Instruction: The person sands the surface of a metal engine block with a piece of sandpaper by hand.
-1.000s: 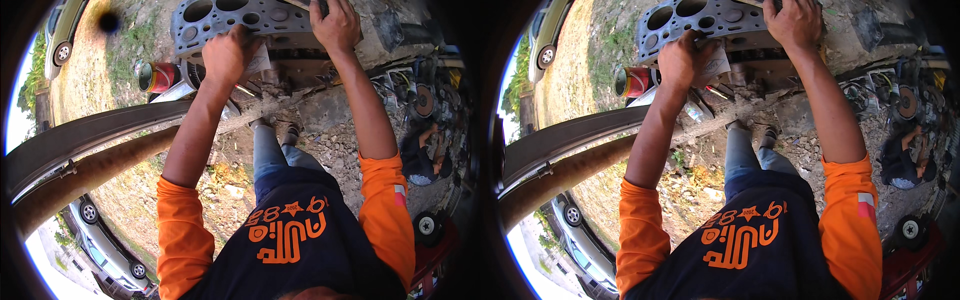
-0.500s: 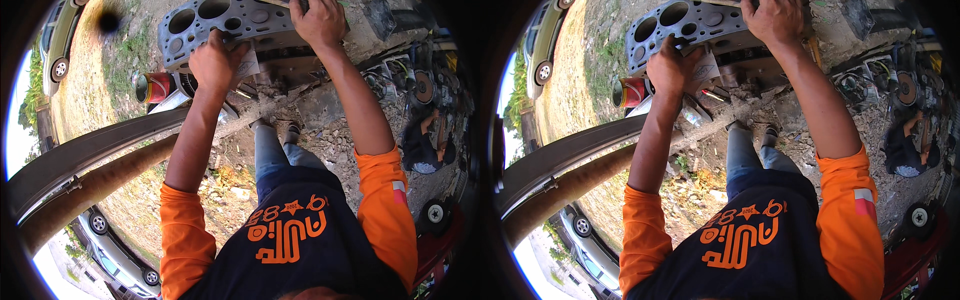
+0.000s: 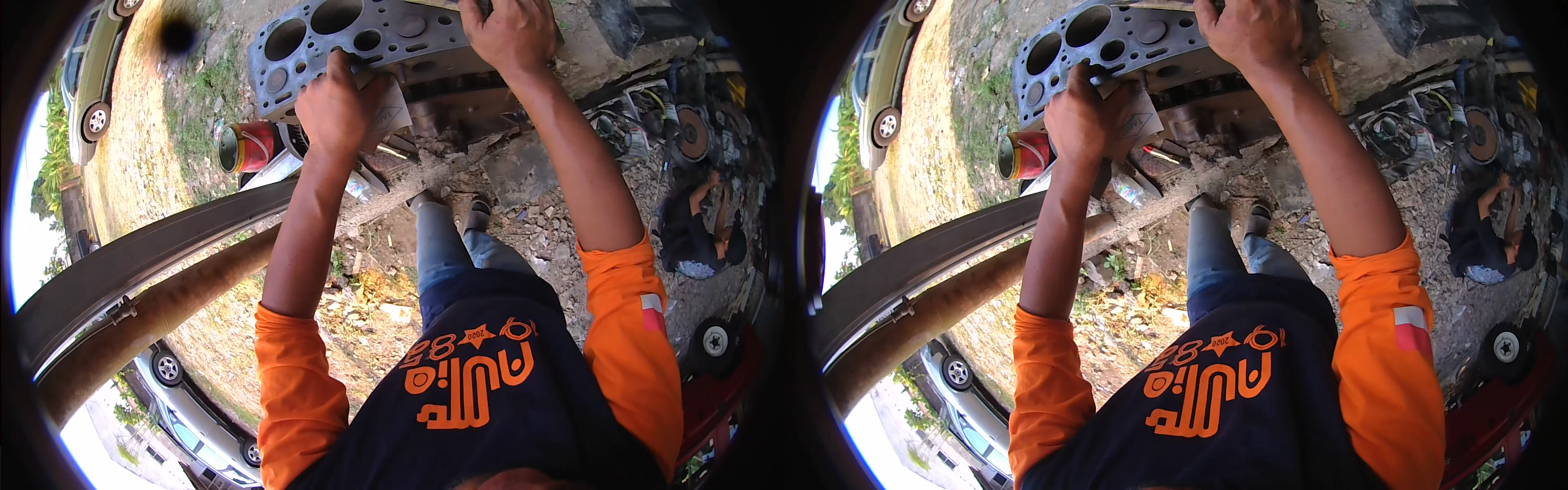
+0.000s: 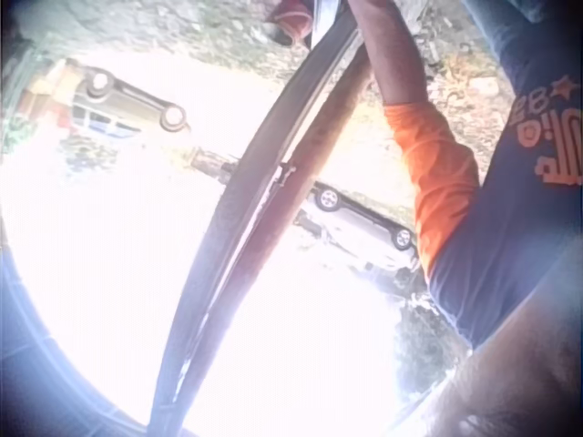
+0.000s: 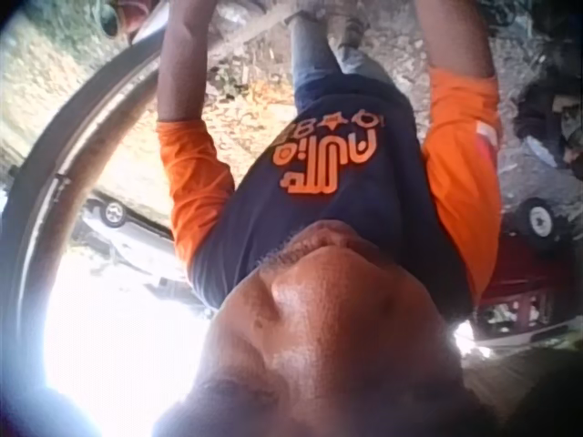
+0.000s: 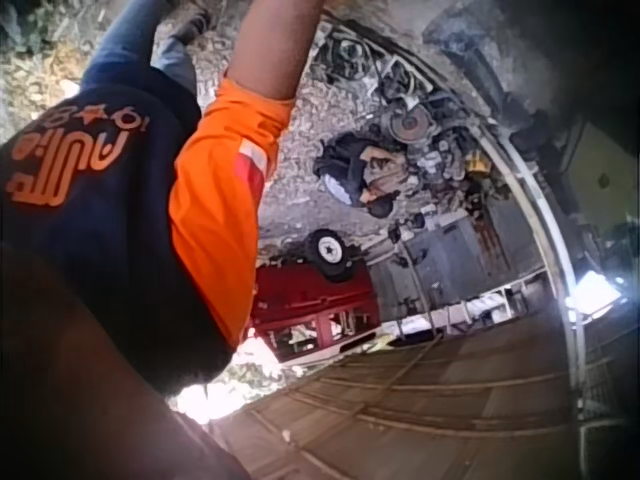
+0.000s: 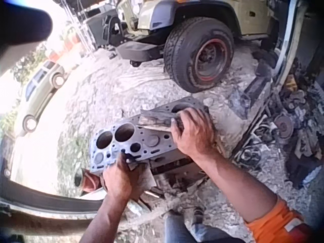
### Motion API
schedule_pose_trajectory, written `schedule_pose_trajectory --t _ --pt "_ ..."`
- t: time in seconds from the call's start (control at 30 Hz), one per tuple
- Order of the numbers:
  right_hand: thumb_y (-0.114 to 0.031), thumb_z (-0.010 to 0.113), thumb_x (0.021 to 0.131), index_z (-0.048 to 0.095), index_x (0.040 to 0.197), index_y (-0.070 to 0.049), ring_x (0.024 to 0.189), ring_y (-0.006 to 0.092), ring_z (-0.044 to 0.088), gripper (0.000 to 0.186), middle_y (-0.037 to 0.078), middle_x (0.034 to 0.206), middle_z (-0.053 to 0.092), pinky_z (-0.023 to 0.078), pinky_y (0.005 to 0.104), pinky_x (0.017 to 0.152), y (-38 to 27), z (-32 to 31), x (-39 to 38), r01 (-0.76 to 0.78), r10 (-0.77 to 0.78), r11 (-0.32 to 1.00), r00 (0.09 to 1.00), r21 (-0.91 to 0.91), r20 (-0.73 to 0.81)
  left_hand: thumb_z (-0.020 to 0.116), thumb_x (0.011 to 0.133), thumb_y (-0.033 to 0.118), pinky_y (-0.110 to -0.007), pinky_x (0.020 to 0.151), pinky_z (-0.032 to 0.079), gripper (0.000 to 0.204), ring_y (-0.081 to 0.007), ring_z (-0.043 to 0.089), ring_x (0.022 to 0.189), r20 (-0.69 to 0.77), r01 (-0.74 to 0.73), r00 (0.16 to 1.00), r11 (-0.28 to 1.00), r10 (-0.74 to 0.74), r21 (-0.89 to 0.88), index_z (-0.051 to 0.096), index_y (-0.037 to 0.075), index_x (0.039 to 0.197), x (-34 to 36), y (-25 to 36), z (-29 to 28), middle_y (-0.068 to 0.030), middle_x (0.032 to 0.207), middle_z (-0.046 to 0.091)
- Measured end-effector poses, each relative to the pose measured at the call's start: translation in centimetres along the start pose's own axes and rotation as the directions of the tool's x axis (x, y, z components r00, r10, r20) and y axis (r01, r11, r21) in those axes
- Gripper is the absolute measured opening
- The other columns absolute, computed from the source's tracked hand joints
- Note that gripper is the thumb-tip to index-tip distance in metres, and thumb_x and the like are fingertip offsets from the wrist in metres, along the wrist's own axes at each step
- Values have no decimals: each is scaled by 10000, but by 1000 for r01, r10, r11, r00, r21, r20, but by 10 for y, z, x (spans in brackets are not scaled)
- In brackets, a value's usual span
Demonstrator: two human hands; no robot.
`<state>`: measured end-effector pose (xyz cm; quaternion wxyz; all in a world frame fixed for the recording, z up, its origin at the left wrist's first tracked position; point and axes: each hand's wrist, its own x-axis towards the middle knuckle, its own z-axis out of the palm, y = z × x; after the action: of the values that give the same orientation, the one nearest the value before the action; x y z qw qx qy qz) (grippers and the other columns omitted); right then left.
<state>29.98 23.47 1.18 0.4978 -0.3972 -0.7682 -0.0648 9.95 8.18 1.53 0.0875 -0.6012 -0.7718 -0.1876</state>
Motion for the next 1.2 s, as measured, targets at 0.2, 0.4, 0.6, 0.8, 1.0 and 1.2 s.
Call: schedule_pose_trajectory --t 0.2,0.4,0.6,0.8,1.0,1.2 --pt "-227 701 873 663 985 -41 983 384 641 221 159 1014 672 502 497 877 0 0 1 8 -9 1000 999 -27 -38 844 772 474 -484 677 584 553 -387 735 723 214 74 977 969 -22 -235 672 108 1149 -7 -6 -31 -175 723 725" --pt "-226 705 873 664 987 -33 970 393 642 227 161 1008 673 507 494 869 -1 2 -1 -12 11 1000 1000 -18 -26 863 728 486 -466 693 587 628 -393 732 734 72 52 997 981 -39 -186 696 117 1209 -2 -2 -7 -177 758 736" --pt "-222 705 879 669 979 -35 942 405 643 215 174 981 672 512 496 851 -5 -2 0 -33 34 999 999 -19 13 879 691 496 -443 721 602 620 -368 752 782 -91 144 983 979 -158 -147 721 181 1201 -10 7 13 -156 834 765" --pt "-218 701 884 674 968 -49 945 405 644 191 171 972 674 515 495 850 -7 -1 1 -3 3 1000 1000 -20 -20 859 732 464 -497 683 595 818 -404 737 741 -66 220 970 962 -233 -164 490 144 1388 -17 28 29 -160 815 756" --pt "-220 700 888 675 959 -61 950 407 644 176 161 979 677 513 500 849 -7 -4 1 -13 13 999 1000 -29 -16 850 761 463 -492 668 578 747 -389 738 760 -60 115 990 981 -126 -159 526 160 1362 -22 7 24 -151 846 759" --pt "-229 703 890 674 949 -53 937 408 645 187 160 967 680 509 501 832 -10 -2 2 -17 18 999 1000 -37 6 877 702 579 -476 708 594 870 -409 743 789 -155 158 970 970 -188 -184 527 135 1363 -28 10 43 -152 908 775"
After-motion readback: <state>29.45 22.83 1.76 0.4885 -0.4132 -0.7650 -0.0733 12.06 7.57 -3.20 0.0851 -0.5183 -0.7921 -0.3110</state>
